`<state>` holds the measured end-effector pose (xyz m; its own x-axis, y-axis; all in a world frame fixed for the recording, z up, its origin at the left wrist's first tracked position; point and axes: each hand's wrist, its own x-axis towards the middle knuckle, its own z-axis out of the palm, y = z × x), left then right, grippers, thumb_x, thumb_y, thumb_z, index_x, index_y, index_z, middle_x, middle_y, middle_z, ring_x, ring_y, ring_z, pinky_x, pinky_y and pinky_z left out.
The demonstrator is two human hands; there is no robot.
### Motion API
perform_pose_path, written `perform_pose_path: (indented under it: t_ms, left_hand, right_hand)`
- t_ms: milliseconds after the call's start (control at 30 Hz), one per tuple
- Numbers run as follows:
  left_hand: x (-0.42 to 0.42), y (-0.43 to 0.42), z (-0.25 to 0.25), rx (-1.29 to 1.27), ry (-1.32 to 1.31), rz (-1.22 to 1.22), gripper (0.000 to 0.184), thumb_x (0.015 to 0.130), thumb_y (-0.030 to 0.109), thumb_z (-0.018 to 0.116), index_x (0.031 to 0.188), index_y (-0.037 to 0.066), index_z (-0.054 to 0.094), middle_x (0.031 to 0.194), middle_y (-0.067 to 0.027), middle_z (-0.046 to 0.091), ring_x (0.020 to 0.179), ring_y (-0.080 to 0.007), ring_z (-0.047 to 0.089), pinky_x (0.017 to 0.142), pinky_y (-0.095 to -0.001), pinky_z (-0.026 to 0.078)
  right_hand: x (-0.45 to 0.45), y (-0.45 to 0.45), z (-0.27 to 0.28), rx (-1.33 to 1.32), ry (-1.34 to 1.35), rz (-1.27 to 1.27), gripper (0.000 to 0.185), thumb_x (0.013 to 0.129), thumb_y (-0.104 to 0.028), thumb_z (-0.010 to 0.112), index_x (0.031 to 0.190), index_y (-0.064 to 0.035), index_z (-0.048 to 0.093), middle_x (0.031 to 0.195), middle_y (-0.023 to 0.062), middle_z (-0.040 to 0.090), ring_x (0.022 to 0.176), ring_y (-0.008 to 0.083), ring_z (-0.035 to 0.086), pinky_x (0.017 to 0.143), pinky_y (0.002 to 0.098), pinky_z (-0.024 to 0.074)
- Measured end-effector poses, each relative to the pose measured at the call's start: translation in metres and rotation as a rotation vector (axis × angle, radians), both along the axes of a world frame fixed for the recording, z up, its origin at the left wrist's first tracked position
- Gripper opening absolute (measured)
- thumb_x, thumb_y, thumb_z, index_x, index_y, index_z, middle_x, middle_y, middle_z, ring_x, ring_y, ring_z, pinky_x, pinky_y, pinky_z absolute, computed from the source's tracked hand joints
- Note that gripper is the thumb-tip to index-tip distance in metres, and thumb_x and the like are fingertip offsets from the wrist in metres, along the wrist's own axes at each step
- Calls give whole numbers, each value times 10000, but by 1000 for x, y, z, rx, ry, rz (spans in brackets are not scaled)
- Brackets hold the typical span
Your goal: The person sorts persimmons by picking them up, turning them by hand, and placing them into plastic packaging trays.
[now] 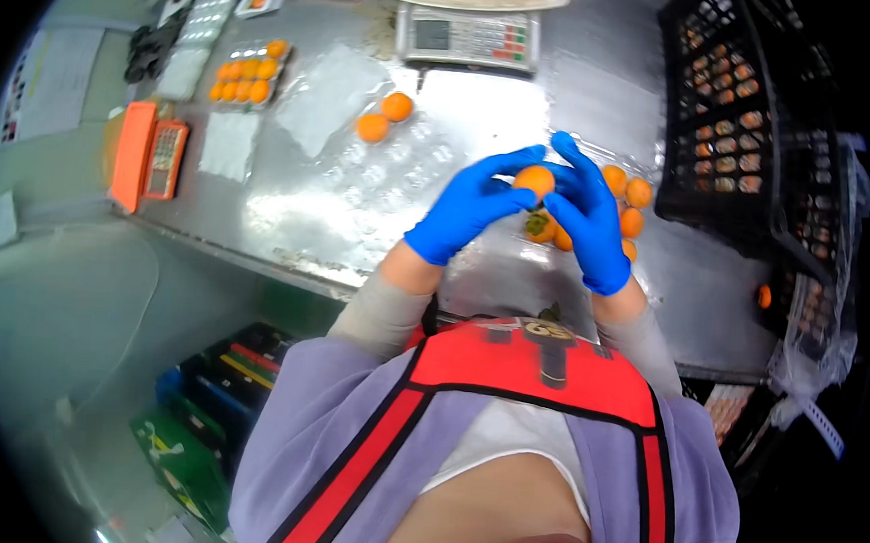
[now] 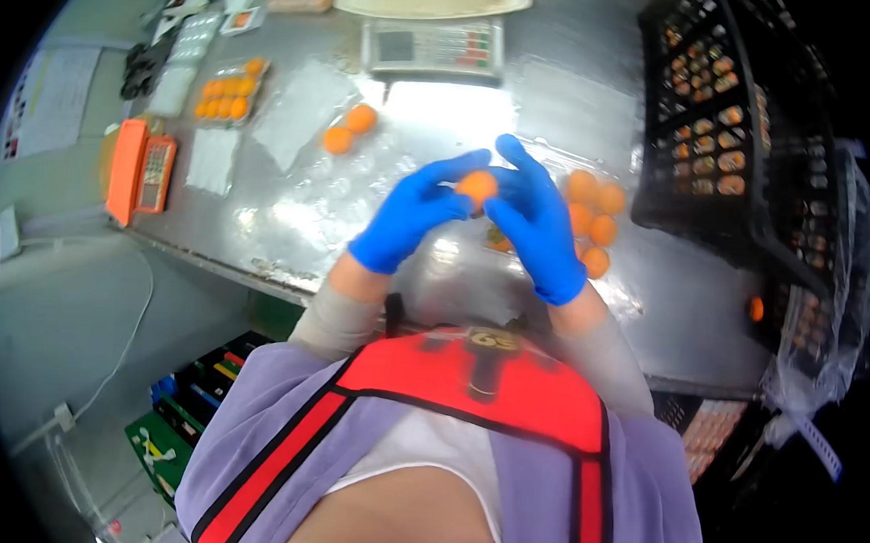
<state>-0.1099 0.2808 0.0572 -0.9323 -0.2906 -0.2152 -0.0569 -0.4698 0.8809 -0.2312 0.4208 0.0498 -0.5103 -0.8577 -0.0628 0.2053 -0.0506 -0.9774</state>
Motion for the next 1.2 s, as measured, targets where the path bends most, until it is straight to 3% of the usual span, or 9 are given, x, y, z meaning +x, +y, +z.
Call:
perform_pose_path:
  t_ms: [100, 300, 567, 667, 767, 800, 933, 1133, 1200]
  left_hand:
    - [2, 4, -4, -157, 21, 60, 543, 791, 115, 697, 1282, 31, 481, 1184, -85, 574, 1008, -147, 575, 846, -271, 478]
    - [21, -8, 1, -195, 34, 130, 610, 752, 43, 705, 1303, 38, 444, 1302, -84, 497, 1019, -165, 579, 850, -283, 486]
    - [62, -147, -32, -548, -84, 581, 568, 790, 74, 656, 1315, 40, 443, 1240, -76, 528, 1017, -159, 570, 878, -299, 463]
    - [77, -204, -43, -423, -256, 663, 557, 824, 172, 644, 1327, 58, 434, 1096, -42, 593, 920, -148, 601, 745, -262, 467]
    - [88, -241, -52, -335, -246, 716, 562, 828, 136, 621, 1344, 72, 407, 1111, -45, 573, 900, -172, 606, 723, -245, 446]
    - [90, -254, -56, -274, -226, 723, 601, 769, 83, 673, 1323, 120, 442, 1102, -37, 587, 851, -154, 619, 663, -222, 430]
    - [96, -280, -68, -336, -132, 663, 624, 739, 59, 691, 1315, 111, 456, 1183, -35, 552, 962, -130, 576, 719, -242, 451]
    - [87, -279, -62, -667, -90, 625, 618, 735, 23, 694, 1306, 43, 458, 1271, -53, 511, 966, -129, 567, 840, -257, 461]
    - [85, -278, -58, -641, -74, 614, 621, 733, 16, 696, 1305, 36, 455, 1266, -51, 515, 963, -126, 567, 829, -245, 461]
  right_hand:
    - [11, -4, 4, 0, 205, -23, 625, 827, -23, 598, 1388, -30, 322, 1208, 110, 539, 1097, 195, 534, 946, 320, 415]
    - [18, -1, 11, -74, 291, -2, 673, 793, -14, 600, 1399, -29, 306, 1302, 120, 469, 1157, 213, 496, 982, 342, 386]
    - [11, 15, 5, -2, 174, -93, 611, 834, -33, 557, 1398, -51, 323, 1201, 82, 514, 1059, 146, 501, 943, 290, 395]
    - [10, 24, -15, 65, 105, -145, 584, 850, -37, 546, 1394, -57, 334, 1149, 64, 531, 1018, 118, 503, 902, 256, 413]
    - [14, 24, -29, 103, 35, -188, 550, 866, -48, 534, 1384, -55, 349, 1137, 62, 535, 1000, 112, 515, 865, 232, 432]
    - [15, 22, -28, 145, -8, -210, 542, 870, -55, 533, 1381, -55, 353, 1149, 65, 533, 1009, 117, 519, 873, 237, 433]
    - [25, 4, -32, 168, -42, -264, 513, 878, -50, 515, 1367, -31, 363, 1205, 81, 519, 1048, 141, 525, 908, 258, 428]
    - [34, -23, -31, 193, -12, -236, 511, 867, -9, 506, 1359, -11, 368, 1193, 86, 530, 1042, 136, 524, 906, 246, 418]
    - [37, -29, -32, 216, -26, -211, 513, 864, -2, 506, 1359, -14, 372, 1180, 85, 538, 1036, 130, 523, 901, 240, 415]
